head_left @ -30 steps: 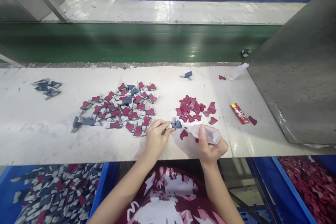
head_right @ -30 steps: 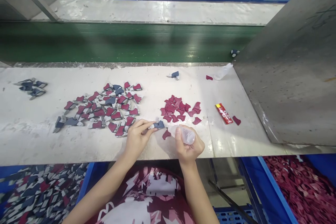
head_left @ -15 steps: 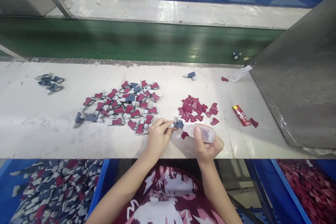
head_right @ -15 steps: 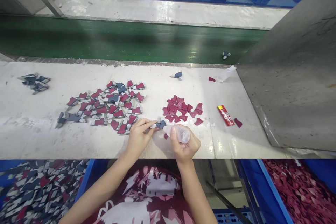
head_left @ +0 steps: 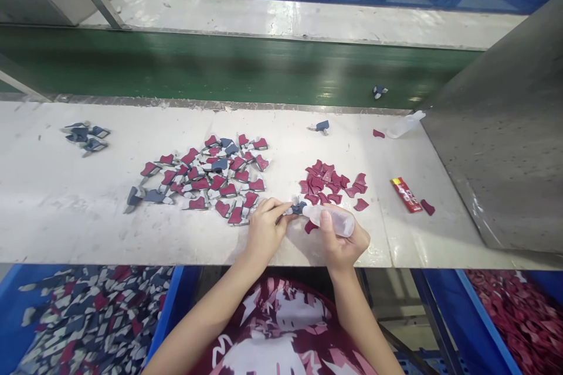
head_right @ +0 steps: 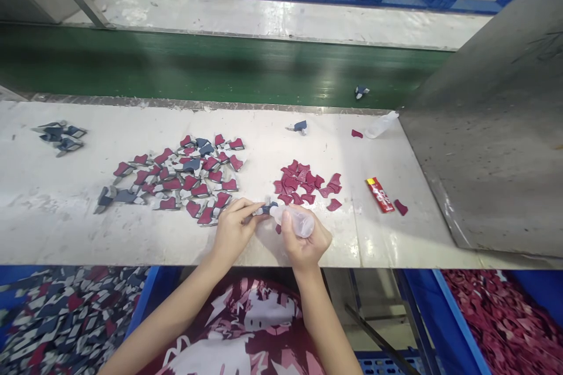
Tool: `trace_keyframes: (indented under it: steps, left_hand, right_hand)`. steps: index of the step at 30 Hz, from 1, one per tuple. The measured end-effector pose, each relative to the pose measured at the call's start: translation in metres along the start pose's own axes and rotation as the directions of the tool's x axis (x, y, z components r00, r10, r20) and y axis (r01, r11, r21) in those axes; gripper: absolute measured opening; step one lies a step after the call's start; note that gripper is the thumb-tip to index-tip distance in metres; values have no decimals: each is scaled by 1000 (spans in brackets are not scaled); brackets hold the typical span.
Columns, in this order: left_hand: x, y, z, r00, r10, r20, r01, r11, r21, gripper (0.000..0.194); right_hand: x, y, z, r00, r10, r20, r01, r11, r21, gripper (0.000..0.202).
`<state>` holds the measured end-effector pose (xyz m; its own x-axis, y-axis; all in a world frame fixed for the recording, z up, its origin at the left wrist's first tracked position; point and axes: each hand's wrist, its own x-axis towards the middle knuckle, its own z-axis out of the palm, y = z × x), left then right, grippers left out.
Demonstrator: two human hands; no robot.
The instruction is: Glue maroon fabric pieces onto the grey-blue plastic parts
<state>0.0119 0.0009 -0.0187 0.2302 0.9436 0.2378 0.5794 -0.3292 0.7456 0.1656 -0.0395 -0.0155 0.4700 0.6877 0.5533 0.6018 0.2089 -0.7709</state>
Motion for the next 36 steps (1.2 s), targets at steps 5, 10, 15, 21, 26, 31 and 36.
trace_keyframes:
  steps: [5,10,15,21,26,31,36]
  left_hand:
    - [-1,-3,1,1000,27,-13,-27,1000,9,31]
    - [-1,-4,1,999,45,-25,-44,999,25,28]
    - [-1,-3,1,999,33,-24,-33,999,18,25]
    - [1,0,-2,1000,28,-8,-28,999,18,22]
    - [1,2,-1,1000,-4,9,3,999,42,18]
    - [10,9,-8,996,-26,89,10,985,170,33]
    - [63,27,-40,940,40,338,-105,979,175,52]
  right_hand:
    - [-1,2,-1,999,36,-19,-36,999,-19,16]
    - [-1,6,-2,994,94,-48,-96,995,-27,20]
    - [-2,10,0,980,181,-87,-181,983,-1,23]
    - [-1,9,2,961,255,-108,-249,966,67,23]
    - [8,6,-3,890,397,-223,-335,903,269,29]
    - [33,22,-28,801,475,-364,-334,860,387,35]
    - [53,53,-60,824,397,-405,-332,917,222,53]
